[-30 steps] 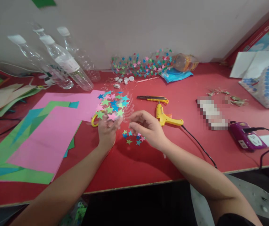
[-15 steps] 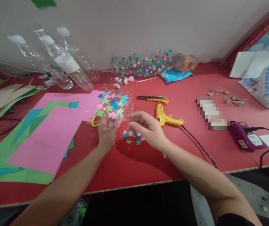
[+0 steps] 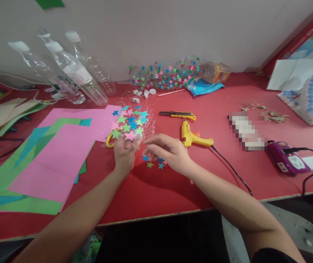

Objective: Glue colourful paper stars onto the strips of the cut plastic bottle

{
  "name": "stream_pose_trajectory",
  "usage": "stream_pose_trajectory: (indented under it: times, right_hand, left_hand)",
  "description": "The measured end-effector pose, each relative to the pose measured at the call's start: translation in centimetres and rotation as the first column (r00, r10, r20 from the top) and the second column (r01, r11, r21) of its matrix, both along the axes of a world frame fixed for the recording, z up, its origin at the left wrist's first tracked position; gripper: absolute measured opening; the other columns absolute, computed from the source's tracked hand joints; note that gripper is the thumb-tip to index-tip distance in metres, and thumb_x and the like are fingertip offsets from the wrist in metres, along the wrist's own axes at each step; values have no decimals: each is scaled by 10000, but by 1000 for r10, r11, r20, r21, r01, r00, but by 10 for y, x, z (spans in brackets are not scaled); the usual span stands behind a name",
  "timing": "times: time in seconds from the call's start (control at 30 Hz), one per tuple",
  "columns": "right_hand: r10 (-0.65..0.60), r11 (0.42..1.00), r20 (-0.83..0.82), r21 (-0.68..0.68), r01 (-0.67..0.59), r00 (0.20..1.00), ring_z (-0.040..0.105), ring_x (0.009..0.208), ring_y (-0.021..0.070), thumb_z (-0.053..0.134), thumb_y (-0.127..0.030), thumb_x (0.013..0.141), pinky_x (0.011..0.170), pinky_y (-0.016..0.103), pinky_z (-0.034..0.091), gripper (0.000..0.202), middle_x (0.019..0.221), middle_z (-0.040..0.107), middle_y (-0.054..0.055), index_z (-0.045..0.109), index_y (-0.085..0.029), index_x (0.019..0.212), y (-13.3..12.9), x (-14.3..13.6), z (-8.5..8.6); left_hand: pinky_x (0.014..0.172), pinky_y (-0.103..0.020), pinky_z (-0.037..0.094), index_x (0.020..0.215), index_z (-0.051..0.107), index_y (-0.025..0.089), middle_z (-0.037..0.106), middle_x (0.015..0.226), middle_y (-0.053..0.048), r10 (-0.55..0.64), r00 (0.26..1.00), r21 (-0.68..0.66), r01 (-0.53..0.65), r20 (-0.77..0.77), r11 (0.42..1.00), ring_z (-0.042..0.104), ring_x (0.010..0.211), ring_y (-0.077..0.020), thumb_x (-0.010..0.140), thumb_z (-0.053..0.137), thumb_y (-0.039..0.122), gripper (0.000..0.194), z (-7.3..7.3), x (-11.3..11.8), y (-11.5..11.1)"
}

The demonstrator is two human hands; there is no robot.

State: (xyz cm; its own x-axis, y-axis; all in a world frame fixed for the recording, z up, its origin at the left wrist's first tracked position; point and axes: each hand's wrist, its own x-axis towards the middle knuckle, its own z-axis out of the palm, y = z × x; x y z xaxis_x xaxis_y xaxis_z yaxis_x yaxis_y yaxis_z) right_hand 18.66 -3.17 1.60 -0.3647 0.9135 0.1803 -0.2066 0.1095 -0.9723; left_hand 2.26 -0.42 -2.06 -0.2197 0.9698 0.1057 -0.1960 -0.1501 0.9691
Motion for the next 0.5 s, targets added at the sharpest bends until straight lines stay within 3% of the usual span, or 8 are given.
stream_pose_trajectory:
  times: [0.2,0.5]
  right_hand:
    - [46,996,-76,-74,-52,996,698,648,87,657,-295,879,627,211,568,110,774,723,-16,634,-192,908,3,0,0]
    - [14,986,-21,-166,-17,1000,706,680,102,668,-323,863,671,227,576,174,732,717,-6,599,-175,804,0,-3,8]
  left_hand:
    - [653,-269,493,789,523,224,546,650,51,-7,1000,9,7,27,1000,547,602,-108,613,845,403,408,-4,-1,1]
    - [625,-248,497,770,518,204,565,624,40,1,1000,-9,-1,-6,1000,602,644,-130,611,839,429,423,-4,-2,2]
